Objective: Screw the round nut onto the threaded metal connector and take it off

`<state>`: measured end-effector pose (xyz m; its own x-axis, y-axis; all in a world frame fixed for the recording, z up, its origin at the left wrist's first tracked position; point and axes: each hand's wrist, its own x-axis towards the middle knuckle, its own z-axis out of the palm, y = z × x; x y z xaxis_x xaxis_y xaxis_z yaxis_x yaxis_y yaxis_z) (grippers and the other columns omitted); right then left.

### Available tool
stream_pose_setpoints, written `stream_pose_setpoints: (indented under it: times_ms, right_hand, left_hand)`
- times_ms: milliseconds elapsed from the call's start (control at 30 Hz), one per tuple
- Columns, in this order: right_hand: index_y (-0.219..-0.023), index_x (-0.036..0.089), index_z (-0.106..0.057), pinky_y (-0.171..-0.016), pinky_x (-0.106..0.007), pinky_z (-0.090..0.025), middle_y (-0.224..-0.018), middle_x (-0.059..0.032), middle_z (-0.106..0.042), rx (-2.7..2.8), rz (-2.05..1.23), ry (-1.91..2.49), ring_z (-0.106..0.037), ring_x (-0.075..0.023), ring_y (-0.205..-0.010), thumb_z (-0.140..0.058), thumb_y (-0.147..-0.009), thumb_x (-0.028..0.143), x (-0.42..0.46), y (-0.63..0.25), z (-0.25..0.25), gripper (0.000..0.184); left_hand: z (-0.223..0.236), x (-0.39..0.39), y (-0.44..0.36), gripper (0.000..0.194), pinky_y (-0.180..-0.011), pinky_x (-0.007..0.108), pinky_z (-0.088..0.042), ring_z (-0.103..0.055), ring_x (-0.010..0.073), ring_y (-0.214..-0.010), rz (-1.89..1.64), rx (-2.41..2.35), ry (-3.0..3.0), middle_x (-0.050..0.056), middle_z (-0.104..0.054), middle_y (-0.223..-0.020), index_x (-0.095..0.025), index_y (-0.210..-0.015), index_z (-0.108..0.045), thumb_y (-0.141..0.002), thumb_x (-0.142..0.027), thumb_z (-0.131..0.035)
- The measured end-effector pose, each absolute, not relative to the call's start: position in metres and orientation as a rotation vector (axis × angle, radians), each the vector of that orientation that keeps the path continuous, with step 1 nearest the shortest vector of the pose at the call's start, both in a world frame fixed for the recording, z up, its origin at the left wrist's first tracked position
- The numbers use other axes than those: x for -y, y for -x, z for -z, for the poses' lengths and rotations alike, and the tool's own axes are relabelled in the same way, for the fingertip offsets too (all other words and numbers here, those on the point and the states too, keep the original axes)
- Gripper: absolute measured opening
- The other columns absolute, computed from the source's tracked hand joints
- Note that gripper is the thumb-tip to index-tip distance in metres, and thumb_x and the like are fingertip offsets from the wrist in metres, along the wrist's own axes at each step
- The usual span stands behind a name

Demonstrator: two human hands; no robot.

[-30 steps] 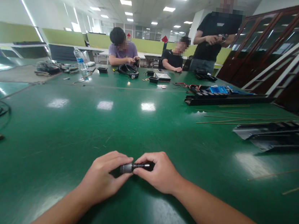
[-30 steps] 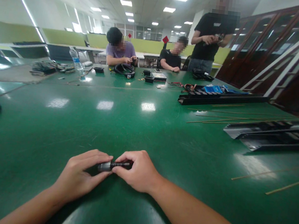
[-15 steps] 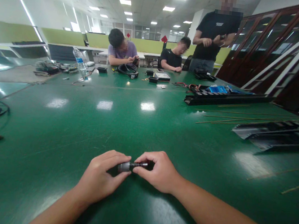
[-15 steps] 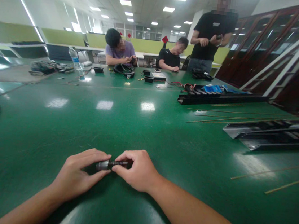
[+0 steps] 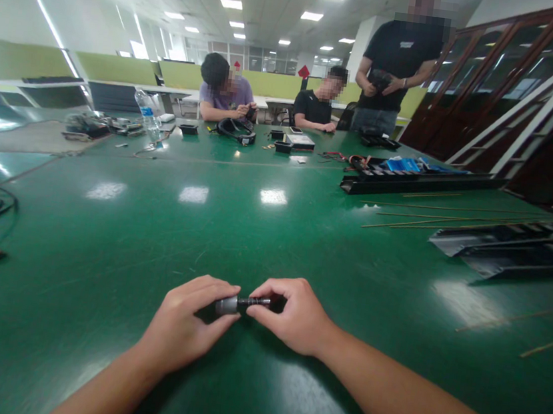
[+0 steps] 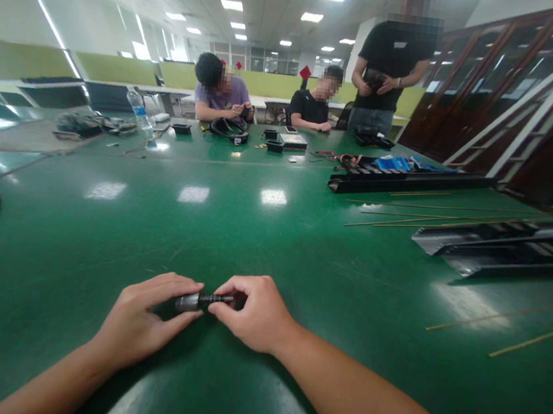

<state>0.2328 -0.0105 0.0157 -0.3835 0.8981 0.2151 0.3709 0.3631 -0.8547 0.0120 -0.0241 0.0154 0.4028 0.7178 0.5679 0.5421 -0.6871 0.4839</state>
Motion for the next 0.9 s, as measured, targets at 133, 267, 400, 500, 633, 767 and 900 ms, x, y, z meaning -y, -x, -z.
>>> stream_pose_setpoints:
  times_ms: [133, 267, 400, 500, 633, 767, 900]
  right_hand:
    - [-0.084, 0.018, -0.077, -0.060, -0.023, -0.044, -0.072, -0.0007, -0.073, 1.918, -0.956, 1.107, -0.063, -0.0139, -0.064, -0.073, -0.077, 0.023, 0.0103, -0.2327, -0.0167, 0.009]
    - [-0.084, 0.018, -0.077, -0.061, -0.023, -0.044, -0.072, -0.0009, -0.073, 1.913, -0.958, 1.109, -0.063, -0.0138, -0.064, -0.073, -0.077, 0.022, 0.0107, -0.2330, -0.0170, 0.009]
    - [-0.084, 0.018, -0.077, -0.060, -0.024, -0.044, -0.071, -0.0011, -0.072, 1.914, -0.951, 1.120, -0.062, -0.0142, -0.063, -0.073, -0.077, 0.023, 0.0105, -0.2330, -0.0169, 0.010]
    - [-0.084, 0.018, -0.077, -0.059, -0.024, -0.044, -0.070, -0.0014, -0.072, 1.914, -0.955, 1.129, -0.062, -0.0144, -0.063, -0.072, -0.077, 0.023, 0.0101, -0.2328, -0.0167, 0.010]
    - [-0.085, 0.018, -0.077, -0.060, -0.024, -0.045, -0.071, -0.0017, -0.073, 1.907, -0.960, 1.129, -0.063, -0.0146, -0.063, -0.072, -0.077, 0.023, 0.0103, -0.2326, -0.0172, 0.011]
    - [-0.084, 0.017, -0.077, -0.060, -0.024, -0.045, -0.071, -0.0018, -0.072, 1.896, -0.954, 1.134, -0.062, -0.0146, -0.063, -0.072, -0.077, 0.023, 0.0104, -0.2326, -0.0183, 0.010]
    - [-0.085, 0.017, -0.077, -0.060, -0.024, -0.045, -0.070, -0.0018, -0.072, 1.885, -0.964, 1.136, -0.062, -0.0144, -0.062, -0.072, -0.077, 0.023, 0.0100, -0.2323, -0.0185, 0.011]
  left_hand:
    - [-0.0171, 0.0239, -0.0122, 0.027, -0.079, 0.024, -0.056, -0.068, 0.0140, -0.086, -1.153, -1.122, -2.434, 0.003, -0.072, -0.096, -0.022, -0.107, -0.069, -0.081, -0.019, -0.073]
    - [-0.0166, 0.0237, -0.0123, 0.027, -0.078, 0.024, -0.056, -0.068, 0.0142, -0.086, -1.165, -1.127, -2.435, 0.003, -0.072, -0.096, -0.022, -0.107, -0.069, -0.081, -0.019, -0.073]
    - [-0.0160, 0.0239, -0.0116, 0.027, -0.078, 0.025, -0.056, -0.068, 0.0146, -0.085, -1.169, -1.141, -2.441, 0.003, -0.072, -0.096, -0.022, -0.107, -0.069, -0.081, -0.019, -0.073]
    - [-0.0163, 0.0238, -0.0109, 0.027, -0.078, 0.025, -0.057, -0.068, 0.0151, -0.086, -1.165, -1.142, -2.439, 0.003, -0.072, -0.096, -0.022, -0.107, -0.069, -0.081, -0.020, -0.073]
    - [-0.0164, 0.0237, -0.0099, 0.027, -0.078, 0.026, -0.057, -0.068, 0.0161, -0.086, -1.163, -1.148, -2.435, 0.005, -0.072, -0.096, -0.022, -0.107, -0.069, -0.081, -0.020, -0.073]
    - [-0.0161, 0.0233, -0.0094, 0.026, -0.078, 0.027, -0.057, -0.068, 0.0168, -0.086, -1.162, -1.156, -2.443, 0.005, -0.072, -0.096, -0.021, -0.107, -0.070, -0.081, -0.020, -0.073]
    - [-0.0172, 0.0227, -0.0093, 0.026, -0.078, 0.027, -0.057, -0.068, 0.0164, -0.085, -1.162, -1.157, -2.439, 0.005, -0.072, -0.096, -0.021, -0.108, -0.070, -0.082, -0.020, -0.072]
